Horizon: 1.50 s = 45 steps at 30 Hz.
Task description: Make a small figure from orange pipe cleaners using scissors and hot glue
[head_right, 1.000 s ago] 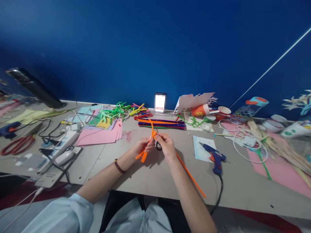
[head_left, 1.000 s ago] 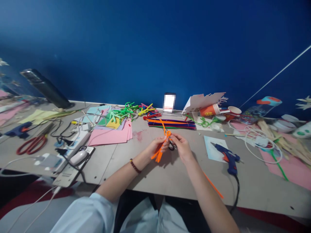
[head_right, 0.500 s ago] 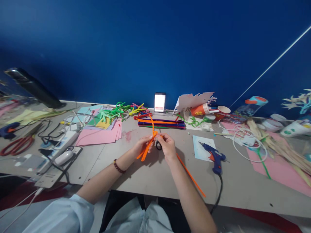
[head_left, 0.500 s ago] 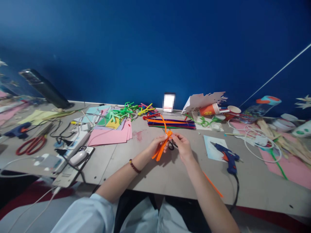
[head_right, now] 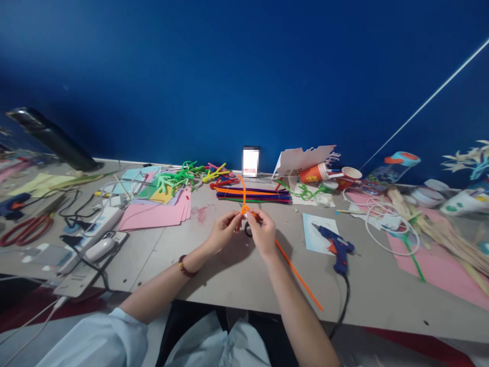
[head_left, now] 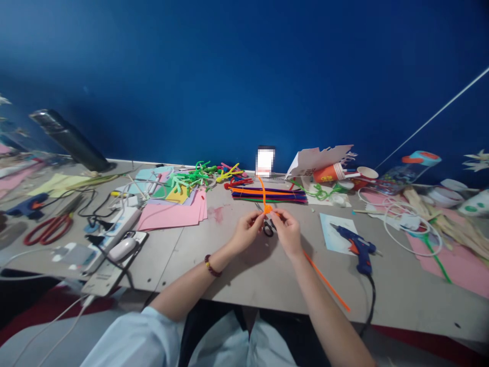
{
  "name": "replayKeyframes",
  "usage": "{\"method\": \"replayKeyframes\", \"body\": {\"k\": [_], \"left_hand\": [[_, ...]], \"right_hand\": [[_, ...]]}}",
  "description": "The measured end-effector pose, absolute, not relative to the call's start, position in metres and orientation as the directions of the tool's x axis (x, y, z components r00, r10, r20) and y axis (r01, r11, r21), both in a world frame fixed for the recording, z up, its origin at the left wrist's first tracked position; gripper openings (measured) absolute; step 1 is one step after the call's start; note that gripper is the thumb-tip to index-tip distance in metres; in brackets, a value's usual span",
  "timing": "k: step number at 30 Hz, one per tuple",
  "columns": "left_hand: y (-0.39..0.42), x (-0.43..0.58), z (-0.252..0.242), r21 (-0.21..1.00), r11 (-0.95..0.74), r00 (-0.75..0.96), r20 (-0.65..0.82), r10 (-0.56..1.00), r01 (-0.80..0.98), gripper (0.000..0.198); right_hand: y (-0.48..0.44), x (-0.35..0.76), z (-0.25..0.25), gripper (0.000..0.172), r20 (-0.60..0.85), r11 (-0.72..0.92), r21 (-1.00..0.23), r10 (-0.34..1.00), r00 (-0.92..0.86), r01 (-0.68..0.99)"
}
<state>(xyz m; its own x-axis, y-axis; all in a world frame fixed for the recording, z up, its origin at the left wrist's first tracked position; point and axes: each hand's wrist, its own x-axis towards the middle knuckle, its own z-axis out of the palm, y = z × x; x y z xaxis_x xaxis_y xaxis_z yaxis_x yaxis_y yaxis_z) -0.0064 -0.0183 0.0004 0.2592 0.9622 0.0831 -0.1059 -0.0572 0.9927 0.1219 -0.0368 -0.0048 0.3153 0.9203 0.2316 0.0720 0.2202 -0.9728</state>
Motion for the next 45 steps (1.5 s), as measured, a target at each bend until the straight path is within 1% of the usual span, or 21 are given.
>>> {"method": "replayKeyframes", "body": {"k": [5,7,11,15,18,22,24,26,29,31,32,34,37,40,45], "left_hand": [[-0.015,-0.004,-0.004,0.971,0.028,0.273,0.039,0.961,-0.239,0.036],[-0.015,-0.004,-0.003,0.950,0.100,0.296,-0.009,0.955,-0.296,0.037],[-0.017,-0.004,0.002,0.885,0.283,0.400,-0.123,0.908,-0.371,0.039],[-0.017,-0.006,0.003,0.846,0.338,0.473,-0.119,0.873,-0.412,0.032],[-0.013,-0.008,0.001,0.812,0.383,0.521,-0.116,0.845,-0.440,0.027],[-0.010,-0.009,-0.002,0.763,0.478,0.600,-0.150,0.786,-0.436,0.025],[-0.010,-0.010,-0.002,0.784,0.459,0.577,-0.162,0.801,-0.418,0.026],[-0.012,-0.009,-0.002,0.852,0.367,0.500,-0.148,0.853,-0.374,0.029],[-0.015,-0.007,-0.001,0.951,0.151,0.351,-0.049,0.935,-0.269,0.031],[-0.017,-0.006,-0.001,0.976,0.038,0.273,0.022,0.962,-0.214,0.031],[-0.018,-0.006,0.000,0.979,0.016,0.254,0.036,0.967,-0.202,0.031],[-0.019,-0.006,0.001,0.974,0.046,0.260,0.013,0.966,-0.222,0.032],[-0.017,-0.008,0.001,0.926,0.186,0.345,-0.065,0.936,-0.329,0.035],[-0.015,-0.008,-0.001,0.861,0.299,0.431,-0.106,0.896,-0.411,0.033],[-0.013,-0.008,-0.003,0.781,0.416,0.535,-0.126,0.835,-0.466,0.032]], "right_hand": [[-0.034,0.123,-0.007,0.018,0.180,0.211,-0.973,0.947,0.267,-0.092],[-0.033,0.123,-0.008,0.018,0.148,0.190,-0.971,0.955,0.259,-0.146],[-0.032,0.123,-0.007,0.019,0.095,0.150,-0.967,0.963,0.254,-0.207],[-0.033,0.121,-0.003,0.022,0.036,0.096,-0.957,0.976,0.214,-0.275],[-0.033,0.120,-0.004,0.023,0.021,0.095,-0.951,0.969,0.245,-0.295],[-0.032,0.121,-0.009,0.025,0.018,0.093,-0.963,0.959,0.282,-0.253],[-0.031,0.122,-0.011,0.025,0.040,0.105,-0.974,0.953,0.300,-0.202],[-0.031,0.123,-0.013,0.025,0.079,0.127,-0.983,0.942,0.325,-0.129],[-0.032,0.123,-0.013,0.021,0.136,0.151,-0.988,0.925,0.355,-0.014],[-0.034,0.122,-0.011,0.020,0.156,0.159,-0.987,0.923,0.352,0.022],[-0.034,0.122,-0.011,0.019,0.159,0.162,-0.987,0.925,0.344,0.022],[-0.034,0.120,-0.011,0.019,0.150,0.160,-0.987,0.935,0.322,-0.005],[-0.033,0.119,-0.012,0.019,0.122,0.152,-0.985,0.949,0.292,-0.083],[-0.032,0.118,-0.011,0.017,0.088,0.132,-0.978,0.963,0.256,-0.164],[-0.033,0.118,-0.008,0.019,0.062,0.115,-0.976,0.960,0.272,-0.185]]}}
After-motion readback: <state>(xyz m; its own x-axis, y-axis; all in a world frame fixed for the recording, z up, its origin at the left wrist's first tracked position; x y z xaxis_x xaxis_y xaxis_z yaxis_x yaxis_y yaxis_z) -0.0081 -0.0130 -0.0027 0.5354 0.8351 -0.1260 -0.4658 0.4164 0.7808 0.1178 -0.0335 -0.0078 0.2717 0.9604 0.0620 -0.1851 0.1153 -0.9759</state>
